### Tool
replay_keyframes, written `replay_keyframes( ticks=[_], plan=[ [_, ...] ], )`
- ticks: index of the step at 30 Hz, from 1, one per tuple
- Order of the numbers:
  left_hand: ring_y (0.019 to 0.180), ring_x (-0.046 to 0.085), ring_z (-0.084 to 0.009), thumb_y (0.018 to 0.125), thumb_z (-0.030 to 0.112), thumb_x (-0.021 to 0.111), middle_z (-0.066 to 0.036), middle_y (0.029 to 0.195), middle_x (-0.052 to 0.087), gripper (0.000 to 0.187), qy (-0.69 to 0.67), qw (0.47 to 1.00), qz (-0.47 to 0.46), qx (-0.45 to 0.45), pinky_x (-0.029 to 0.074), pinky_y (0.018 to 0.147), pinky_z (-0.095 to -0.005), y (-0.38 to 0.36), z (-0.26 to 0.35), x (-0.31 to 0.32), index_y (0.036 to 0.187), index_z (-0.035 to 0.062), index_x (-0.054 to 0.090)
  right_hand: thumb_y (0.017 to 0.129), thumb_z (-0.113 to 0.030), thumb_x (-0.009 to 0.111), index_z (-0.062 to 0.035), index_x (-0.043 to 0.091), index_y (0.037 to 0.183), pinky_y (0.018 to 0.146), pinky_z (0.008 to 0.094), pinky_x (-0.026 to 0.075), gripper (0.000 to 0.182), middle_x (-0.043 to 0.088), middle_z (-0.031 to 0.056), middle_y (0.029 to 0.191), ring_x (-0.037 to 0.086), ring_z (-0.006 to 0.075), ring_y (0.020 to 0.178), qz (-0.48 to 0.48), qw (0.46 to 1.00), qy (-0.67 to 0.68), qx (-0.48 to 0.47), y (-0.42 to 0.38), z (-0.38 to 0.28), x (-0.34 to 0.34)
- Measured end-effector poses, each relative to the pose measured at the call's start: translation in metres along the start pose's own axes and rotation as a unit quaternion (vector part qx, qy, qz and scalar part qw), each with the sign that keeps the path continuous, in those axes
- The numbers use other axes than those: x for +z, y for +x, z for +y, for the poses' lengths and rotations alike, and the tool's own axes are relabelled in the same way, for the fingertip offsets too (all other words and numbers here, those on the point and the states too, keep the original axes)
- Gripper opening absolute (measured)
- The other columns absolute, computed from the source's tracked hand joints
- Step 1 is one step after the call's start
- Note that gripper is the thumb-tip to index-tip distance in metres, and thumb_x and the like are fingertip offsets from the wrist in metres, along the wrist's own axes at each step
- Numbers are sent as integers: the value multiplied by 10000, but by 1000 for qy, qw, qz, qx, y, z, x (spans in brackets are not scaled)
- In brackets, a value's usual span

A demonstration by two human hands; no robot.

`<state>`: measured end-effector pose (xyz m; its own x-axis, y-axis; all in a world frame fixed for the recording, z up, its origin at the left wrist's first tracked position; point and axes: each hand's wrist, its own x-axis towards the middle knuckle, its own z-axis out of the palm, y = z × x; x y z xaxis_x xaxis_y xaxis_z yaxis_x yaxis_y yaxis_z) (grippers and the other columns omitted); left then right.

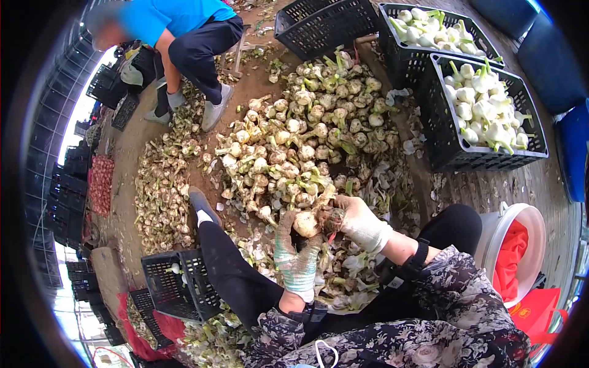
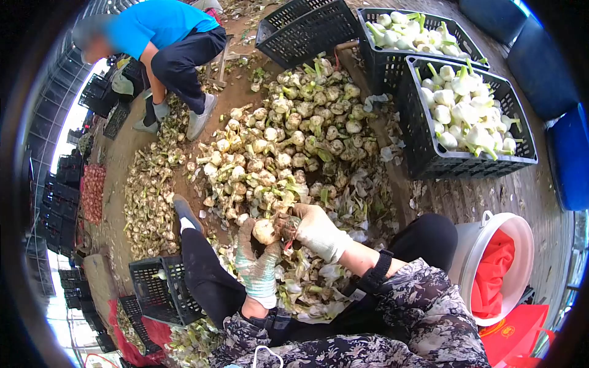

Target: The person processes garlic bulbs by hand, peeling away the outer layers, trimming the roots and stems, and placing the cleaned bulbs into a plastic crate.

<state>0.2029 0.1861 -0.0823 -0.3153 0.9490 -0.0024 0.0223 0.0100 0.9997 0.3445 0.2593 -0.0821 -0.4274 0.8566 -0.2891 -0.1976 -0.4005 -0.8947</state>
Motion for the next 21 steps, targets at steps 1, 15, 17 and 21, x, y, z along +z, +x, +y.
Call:
replay_keyframes(
  ticks=[1,15,17,21],
  plan=[
    [1073,515,-190,736,56,734,-84,1195,506,596,12,1000,-3,16,405,953,-313,1,0,0,1270,15,473,787,-268,704,47,616,912,577,255,449,350,614,34,735,524,72,664,-11,999,46,17,-2,-5,0],
    [639,555,-152,849,317,604,-37,855,599,329,-244,946,35,-211,452,560,-268,21,2,8,1048,56,573,806,-90,657,56,600,1026,608,220,473,270,634,61,830,571,61,715,7,988,-153,-22,-3,-19,-1],
    [612,552,-161,865,421,540,-14,764,587,330,-306,901,51,-303,447,537,-268,25,13,14,939,103,584,804,-74,665,53,584,1067,696,221,474,303,635,67,917,560,60,824,-3,977,-173,-123,5,4,-7],
    [729,501,-102,898,292,536,9,807,557,189,-313,873,-18,-373,421,703,-230,24,23,15,937,109,565,822,-133,667,13,595,1047,720,269,471,278,659,70,880,555,90,771,-24,999,-17,-14,5,5,-12]
  ],
)
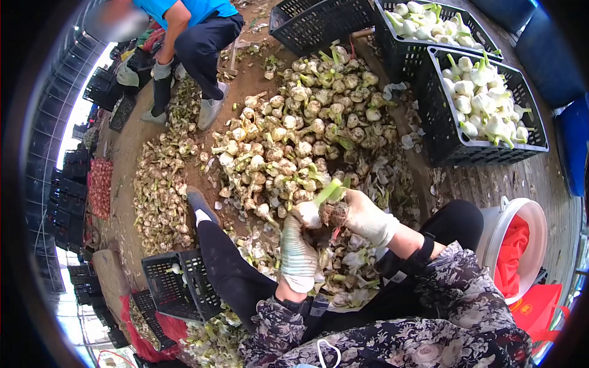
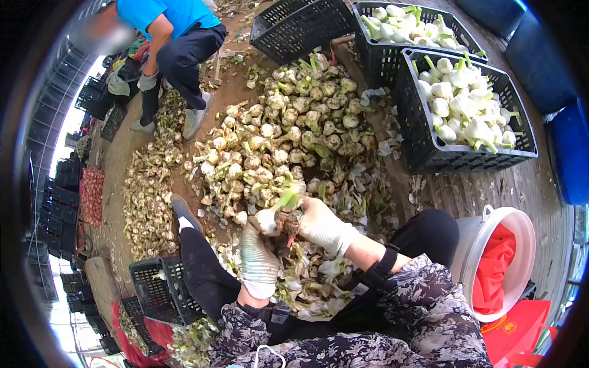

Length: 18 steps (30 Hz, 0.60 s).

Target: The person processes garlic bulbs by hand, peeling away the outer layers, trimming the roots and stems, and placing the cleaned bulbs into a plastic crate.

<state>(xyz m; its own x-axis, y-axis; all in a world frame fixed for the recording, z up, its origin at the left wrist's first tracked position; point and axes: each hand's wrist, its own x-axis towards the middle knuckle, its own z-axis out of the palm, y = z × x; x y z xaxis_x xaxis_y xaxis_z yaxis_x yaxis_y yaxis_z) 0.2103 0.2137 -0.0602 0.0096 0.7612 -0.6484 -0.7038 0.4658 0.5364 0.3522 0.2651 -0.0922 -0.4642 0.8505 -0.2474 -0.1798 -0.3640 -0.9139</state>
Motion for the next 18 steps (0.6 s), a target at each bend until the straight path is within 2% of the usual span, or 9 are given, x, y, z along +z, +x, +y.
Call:
replay_keyframes(
  ticks=[2,4,6,8,12,14,16,17,18],
  plan=[
    [851,512,-91,906,308,552,0,951,559,281,112,979,-67,158,429,775,-240,8,-13,-5,1069,80,568,826,-151,679,16,596,1038,744,260,465,283,657,74,902,539,69,804,24,1000,1,-11,0,-8,-1],
    [976,503,-101,891,274,598,-19,1103,537,421,155,965,-32,210,424,849,-254,-4,-14,-1,1230,40,510,788,-89,681,0,603,1033,758,289,472,273,654,80,898,577,122,811,40,999,-21,21,-3,-17,2],
    [898,588,-135,873,324,622,-43,1089,585,556,231,927,13,295,503,759,-290,5,-17,-8,1302,25,435,763,-7,663,12,579,1049,779,269,471,300,628,71,939,591,145,859,26,974,-168,-150,2,0,0],
    [963,533,-119,874,200,629,-49,1109,559,476,115,969,-30,216,426,889,-273,-5,-9,-5,1278,4,471,705,53,637,12,593,1028,814,287,465,328,628,102,943,601,188,905,38,947,-232,-219,-3,-6,-1],
    [907,588,-152,828,272,668,-68,1048,599,566,95,982,-103,127,509,796,-305,-4,6,-17,1276,5,449,718,28,629,29,592,1066,826,274,457,350,638,117,982,599,172,909,1,964,-213,-157,-14,-33,-2],
    [898,610,-180,792,342,697,-80,1033,612,658,99,984,-119,82,557,738,-333,-5,12,-22,1295,25,417,710,-22,659,14,621,992,699,313,491,286,634,125,878,626,230,803,-30,987,-140,-80,-13,-28,-7],
    [892,610,-187,767,341,717,-83,1020,605,637,81,983,-162,23,566,712,-352,-1,15,-30,1257,23,462,717,-54,684,-14,622,1056,670,302,503,347,646,96,901,627,196,783,-56,987,-135,-63,-9,-21,-15],
    [890,610,-220,749,354,733,-100,1027,596,647,42,987,-156,-9,569,682,-345,1,13,-38,1242,20,480,746,-81,674,-61,617,1097,673,299,514,356,650,99,924,628,201,780,-103,994,4,17,-7,-16,-18],
    [891,602,-327,735,394,740,-148,1060,584,749,-95,933,-320,-132,566,694,-335,20,11,-64,1301,30,410,776,-109,664,-107,612,1137,677,295,525,365,654,102,946,628,207,777,-148,974,141,96,-5,-12,-21]
  ],
)
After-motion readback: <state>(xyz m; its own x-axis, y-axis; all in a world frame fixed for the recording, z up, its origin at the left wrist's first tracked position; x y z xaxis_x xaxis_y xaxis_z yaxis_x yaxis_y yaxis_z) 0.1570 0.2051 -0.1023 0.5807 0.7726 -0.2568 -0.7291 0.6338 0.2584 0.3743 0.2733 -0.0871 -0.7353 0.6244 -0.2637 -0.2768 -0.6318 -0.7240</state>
